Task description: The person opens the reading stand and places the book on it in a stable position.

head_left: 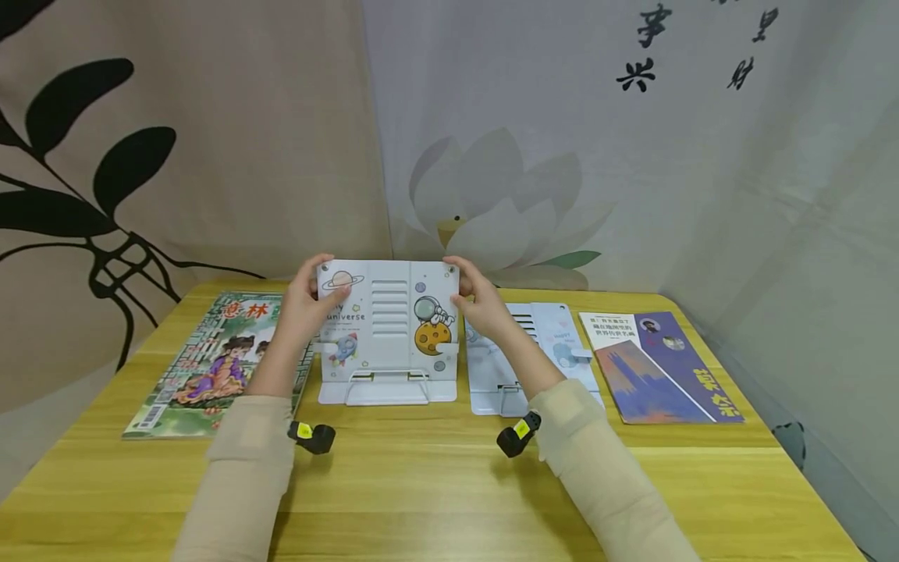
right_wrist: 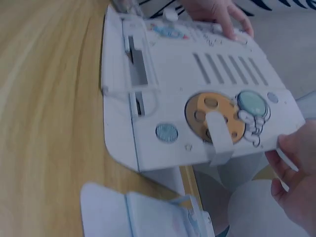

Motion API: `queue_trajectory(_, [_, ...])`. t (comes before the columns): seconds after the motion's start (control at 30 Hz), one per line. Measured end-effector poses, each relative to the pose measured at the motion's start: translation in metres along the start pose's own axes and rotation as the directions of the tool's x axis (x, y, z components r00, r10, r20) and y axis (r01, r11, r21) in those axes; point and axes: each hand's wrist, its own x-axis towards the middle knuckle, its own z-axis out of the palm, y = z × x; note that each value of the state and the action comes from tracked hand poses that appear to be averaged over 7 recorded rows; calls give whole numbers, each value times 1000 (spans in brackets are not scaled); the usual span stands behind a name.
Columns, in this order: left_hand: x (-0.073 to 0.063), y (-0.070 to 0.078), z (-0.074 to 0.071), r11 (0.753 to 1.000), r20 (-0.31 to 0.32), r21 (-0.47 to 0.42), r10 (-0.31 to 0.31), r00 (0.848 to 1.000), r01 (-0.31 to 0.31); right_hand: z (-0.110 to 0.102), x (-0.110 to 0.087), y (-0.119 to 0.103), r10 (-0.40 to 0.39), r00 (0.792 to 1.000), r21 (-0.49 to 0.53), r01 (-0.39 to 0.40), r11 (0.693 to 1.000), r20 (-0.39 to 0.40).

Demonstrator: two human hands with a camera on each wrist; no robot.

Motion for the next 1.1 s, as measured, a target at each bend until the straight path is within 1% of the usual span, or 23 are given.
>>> queue_trajectory(0.07, [-2, 0, -2, 1000, 10, 29, 12, 1000, -12, 2, -2, -3, 15, 1000, -20, -16, 1000, -19])
queue_trajectory(0.17, [-6, 0, -7, 994, 21, 105, 34, 999, -36, 4, -7, -6, 9, 999, -45, -12, 999, -50])
queue_trajectory(0.23, [-9, 0, -12, 987, 17, 149, 51, 999, -53, 7, -11, -8, -20, 996, -56, 15, 998, -87])
queue_trajectory(0.3, [-13, 1, -17, 981, 2, 180, 67, 998, -67, 10, -17, -10, -66, 988, -68, 56, 996, -143])
queue_trajectory(0.37, [-19, 2, -23, 979, -20, 189, 85, 996, -80, 14, -22, -13, -124, 969, -90, 106, 990, -214])
queue_trajectory(0.43, [-24, 2, -31, 976, -37, 195, 104, 994, -95, 20, -28, -15, -185, 941, -107, 161, 981, -283])
queue_trajectory(0.5, [-31, 2, -39, 975, -52, 198, 114, 992, -102, 27, -34, -18, -243, 910, -108, 219, 970, -335])
queue_trajectory(0.53, [-35, 1, -44, 973, -58, 207, 118, 991, -104, 31, -36, -19, -270, 896, -104, 249, 963, -353])
queue_trajectory(0.6, [-41, -2, -53, 971, -65, 221, 109, 992, -92, 40, -42, -23, -311, 876, -84, 301, 950, -370])
queue_trajectory(0.67, [-47, -5, -64, 967, -70, 245, 93, 993, -73, 51, -47, -27, -335, 862, -51, 341, 938, -380])
queue_trajectory(0.7, [-50, -7, -69, 965, -76, 254, 82, 994, -61, 55, -51, -34, -339, 860, -36, 353, 935, -381])
queue_trajectory(0.8, [-55, -15, -87, 957, -92, 290, 43, 995, -14, 74, -58, -41, -326, 867, 12, 357, 934, -376])
queue_trajectory(0.9, [-61, -22, -105, 947, -118, 316, -16, 993, 53, 92, -64, -48, -302, 893, 43, 334, 942, -334])
queue_trajectory(0.93, [-64, -25, -112, 942, -124, 327, -35, 992, 74, 100, -64, -45, -293, 902, 55, 326, 944, -316])
queue_trajectory(0.97, [-65, -28, -117, 940, -132, 329, -51, 990, 92, 106, -65, -47, -284, 912, 68, 317, 946, -296])
queue_trajectory(1.1, [-72, -39, -138, 936, -171, 319, -96, 981, 147, 128, -71, -56, -230, 942, 136, 268, 954, -243])
